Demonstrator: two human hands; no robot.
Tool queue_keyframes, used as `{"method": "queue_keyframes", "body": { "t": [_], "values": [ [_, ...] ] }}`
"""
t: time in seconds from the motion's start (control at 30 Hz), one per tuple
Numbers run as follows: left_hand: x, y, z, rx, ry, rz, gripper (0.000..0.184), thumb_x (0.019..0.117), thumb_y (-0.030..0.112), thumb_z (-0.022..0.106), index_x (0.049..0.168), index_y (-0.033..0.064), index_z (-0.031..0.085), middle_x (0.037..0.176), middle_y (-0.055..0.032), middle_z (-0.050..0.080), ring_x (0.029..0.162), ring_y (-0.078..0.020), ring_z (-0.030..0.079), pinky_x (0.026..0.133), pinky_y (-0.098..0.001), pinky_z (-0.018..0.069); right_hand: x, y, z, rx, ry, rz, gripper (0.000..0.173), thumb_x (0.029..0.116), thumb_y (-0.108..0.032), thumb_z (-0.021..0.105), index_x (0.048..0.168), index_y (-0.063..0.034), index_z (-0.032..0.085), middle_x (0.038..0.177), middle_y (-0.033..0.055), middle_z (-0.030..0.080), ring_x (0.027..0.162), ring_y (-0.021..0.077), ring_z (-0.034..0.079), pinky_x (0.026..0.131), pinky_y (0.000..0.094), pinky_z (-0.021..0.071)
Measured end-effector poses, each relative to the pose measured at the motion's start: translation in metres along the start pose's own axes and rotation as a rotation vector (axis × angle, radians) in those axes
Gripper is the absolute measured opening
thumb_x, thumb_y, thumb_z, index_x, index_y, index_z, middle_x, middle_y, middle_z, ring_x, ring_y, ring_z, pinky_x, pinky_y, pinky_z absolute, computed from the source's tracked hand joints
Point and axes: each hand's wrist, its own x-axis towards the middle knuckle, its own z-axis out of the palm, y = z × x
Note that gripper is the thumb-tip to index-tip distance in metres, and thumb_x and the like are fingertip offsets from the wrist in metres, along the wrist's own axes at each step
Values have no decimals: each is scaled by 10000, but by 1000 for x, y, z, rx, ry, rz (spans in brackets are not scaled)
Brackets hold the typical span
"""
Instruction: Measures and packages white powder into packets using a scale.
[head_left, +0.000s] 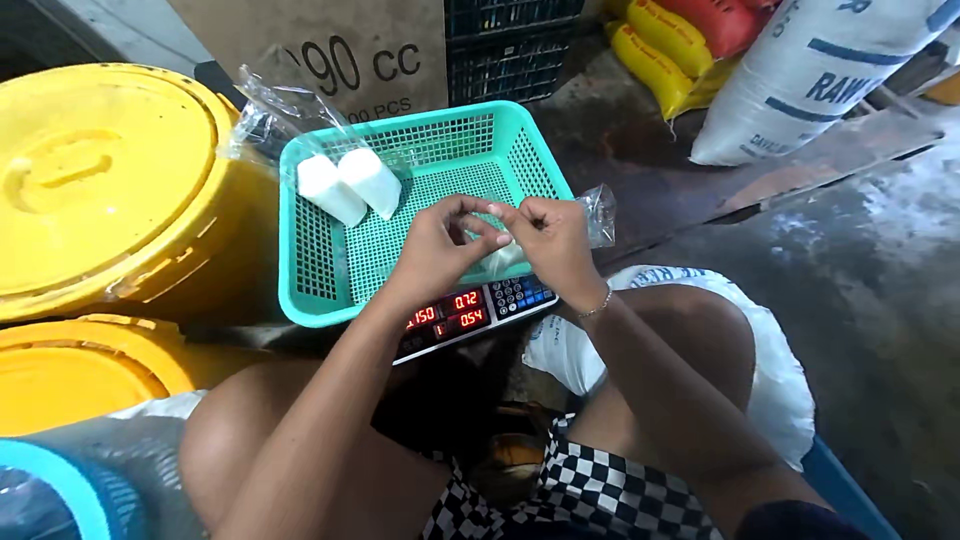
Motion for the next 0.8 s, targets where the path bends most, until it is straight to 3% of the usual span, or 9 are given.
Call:
{"method": "queue_keyframes", "body": {
  "t": [0.07, 0.13, 0.23, 0.37, 0.47, 0.57, 0.67, 0.73, 0.8],
  "values": [
    [3, 0, -9, -5, -30, 30, 166, 919, 40, 723, 1078, 22, 680, 849, 32, 729, 754, -8, 675, 727, -188, 570, 4, -2, -5, 87, -65, 76, 313, 1017, -187, 649, 745, -37, 611, 612, -1, 558, 487, 8, 488, 467, 148, 415],
    [7, -7, -15, 61, 38, 96, 72, 975, 58, 654, 1008, 25, 709, 815, 53, 720, 748, 17, 665, 736, -178, 561, 9, -12, -11, 158, -191, 193, 106, 993, -67, 649, 941, 12, 697, 777, 22, 684, 616, 5, 620, 598, 156, 547],
    [8, -15, -13, 271, 137, 144, 183, 1028, 132, 588, 939, 44, 722, 739, 50, 661, 649, 18, 583, 636, -175, 490, 6, -15, -6, 123, -253, 229, 92, 1009, -55, 623, 993, 3, 692, 750, 42, 661, 547, 31, 561, 509, 163, 482],
    [0, -7, 6, 448, 178, 80, 296, 1095, 203, 485, 898, 51, 646, 662, -33, 531, 551, -126, 485, 530, -305, 406, -7, -9, 13, 63, -146, 144, 383, 1098, -258, 483, 805, -37, 588, 571, 35, 464, 402, 85, 373, 365, 209, 307],
    [0, -5, 10, 484, 207, 39, 393, 1104, 235, 452, 768, 73, 575, 591, -9, 452, 503, -121, 445, 495, -305, 371, -8, -5, 18, 153, -56, 116, 511, 1087, -332, 512, 648, -69, 511, 475, 8, 362, 343, 71, 283, 329, 206, 236],
    [6, -6, 1, 479, 168, -23, 527, 1097, 337, 467, 622, 108, 476, 522, 31, 395, 465, -91, 415, 482, -306, 346, -3, -4, 11, 236, -112, 172, 497, 1080, -342, 530, 663, -74, 560, 519, 3, 504, 386, 56, 414, 369, 194, 344],
    [10, -12, -8, 433, 184, 23, 531, 1072, 389, 522, 616, 116, 517, 520, 56, 433, 458, -41, 420, 478, -250, 353, 6, -14, -2, 328, -316, 350, 241, 1071, -139, 521, 944, -30, 695, 856, -10, 685, 656, 11, 607, 618, 172, 541],
    [11, -16, -11, 476, 226, 99, 438, 1031, 372, 605, 697, 89, 622, 611, 32, 542, 564, -52, 527, 574, -263, 444, 7, -15, -3, 331, -306, 372, 105, 1002, -51, 624, 943, -16, 703, 839, -10, 697, 657, 2, 624, 631, 168, 558],
    [10, -18, -6, 534, 295, 176, 287, 966, 322, 707, 876, 50, 703, 862, -71, 669, 887, -214, 625, 860, -464, 467, 7, -9, 2, 319, -244, 345, 48, 912, -15, 734, 880, -6, 698, 761, -8, 688, 604, 3, 616, 590, 177, 559]
  ]
}}
